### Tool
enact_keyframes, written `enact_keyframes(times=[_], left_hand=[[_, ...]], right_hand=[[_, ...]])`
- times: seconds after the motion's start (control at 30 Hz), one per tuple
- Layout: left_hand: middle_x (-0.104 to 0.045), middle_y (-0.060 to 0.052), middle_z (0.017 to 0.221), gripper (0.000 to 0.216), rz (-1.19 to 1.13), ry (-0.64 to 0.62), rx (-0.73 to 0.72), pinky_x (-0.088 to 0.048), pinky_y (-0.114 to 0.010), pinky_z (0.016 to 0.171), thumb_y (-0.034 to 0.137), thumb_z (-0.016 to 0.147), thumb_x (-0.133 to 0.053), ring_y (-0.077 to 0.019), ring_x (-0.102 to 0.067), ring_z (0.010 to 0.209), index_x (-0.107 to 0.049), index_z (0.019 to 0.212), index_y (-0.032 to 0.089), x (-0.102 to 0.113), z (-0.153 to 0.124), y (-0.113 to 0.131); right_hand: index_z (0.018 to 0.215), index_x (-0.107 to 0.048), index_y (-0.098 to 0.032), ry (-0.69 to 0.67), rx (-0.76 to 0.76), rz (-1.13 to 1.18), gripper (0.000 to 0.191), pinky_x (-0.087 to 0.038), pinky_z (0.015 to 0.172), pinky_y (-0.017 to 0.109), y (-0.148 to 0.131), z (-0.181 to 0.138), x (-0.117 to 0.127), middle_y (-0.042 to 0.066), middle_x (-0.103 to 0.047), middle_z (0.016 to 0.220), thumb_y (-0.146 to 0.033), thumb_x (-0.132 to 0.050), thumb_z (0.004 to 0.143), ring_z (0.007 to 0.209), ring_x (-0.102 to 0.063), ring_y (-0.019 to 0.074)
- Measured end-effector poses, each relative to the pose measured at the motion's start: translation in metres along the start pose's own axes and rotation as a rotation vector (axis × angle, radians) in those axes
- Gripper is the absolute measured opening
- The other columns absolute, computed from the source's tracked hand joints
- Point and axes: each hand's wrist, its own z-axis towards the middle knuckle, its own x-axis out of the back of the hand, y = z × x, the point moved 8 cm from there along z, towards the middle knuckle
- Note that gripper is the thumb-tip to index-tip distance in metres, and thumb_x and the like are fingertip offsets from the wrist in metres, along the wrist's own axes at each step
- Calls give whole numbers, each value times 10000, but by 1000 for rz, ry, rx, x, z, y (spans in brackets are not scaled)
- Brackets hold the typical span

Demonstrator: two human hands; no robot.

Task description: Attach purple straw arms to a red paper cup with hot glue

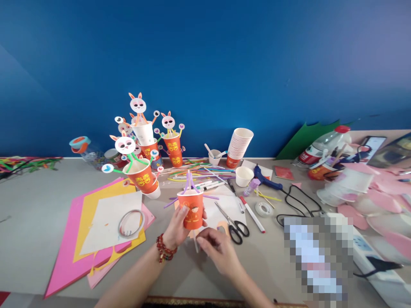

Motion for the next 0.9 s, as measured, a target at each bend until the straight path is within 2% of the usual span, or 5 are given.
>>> enact_keyframes(times=[0.2, 0.4, 0.67, 0.8, 0.9], left_hand=[[-710, -135, 906, 467, 0, 26, -19, -561, -369, 732, 522, 808, -685, -237, -678, 808, -677, 997, 95, 4, 1, 10], [-719, -111, 886, 362, 22, 41, -12, -552, -400, 766, 435, 825, -692, -257, -692, 834, -662, 1010, 125, 7, 1, 12], [-733, -123, 880, 383, 78, 73, -9, -511, -342, 754, 440, 822, -698, -261, -696, 835, -663, 1016, 113, 12, 0, 20], [-735, -131, 898, 385, 84, 52, 9, -503, -332, 762, 442, 841, -671, -256, -691, 852, -673, 1028, 105, 15, 5, 27], [-736, -140, 913, 382, 122, -13, -10, -505, -352, 786, 444, 846, -659, -265, -691, 858, -679, 1019, 104, 11, 11, 35]], right_hand=[[953, -598, -215, 280, -89, -770, 210, -413, 576, 296, 11, -13, 95, 65, -687, 915, -407, -517, 932, 714, -646, 225], [921, -574, -222, 170, -176, -1088, 89, -369, 523, 274, 24, -25, 108, 72, -689, 982, -291, -517, 919, 795, -680, 248], [844, -584, -229, 195, -265, -699, 127, -420, 529, 266, 24, -19, 137, 38, -712, 758, -354, -565, 840, 643, -674, 215], [822, -524, -227, 31, -230, -250, 232, -382, 452, 243, 12, -22, 140, -37, -566, 608, -443, -607, 802, 485, -515, 144], [743, -527, -220, -119, -194, -344, 244, -330, 484, 227, -5, -24, 128, -52, -526, 586, -395, -697, 744, 524, -457, 123]])
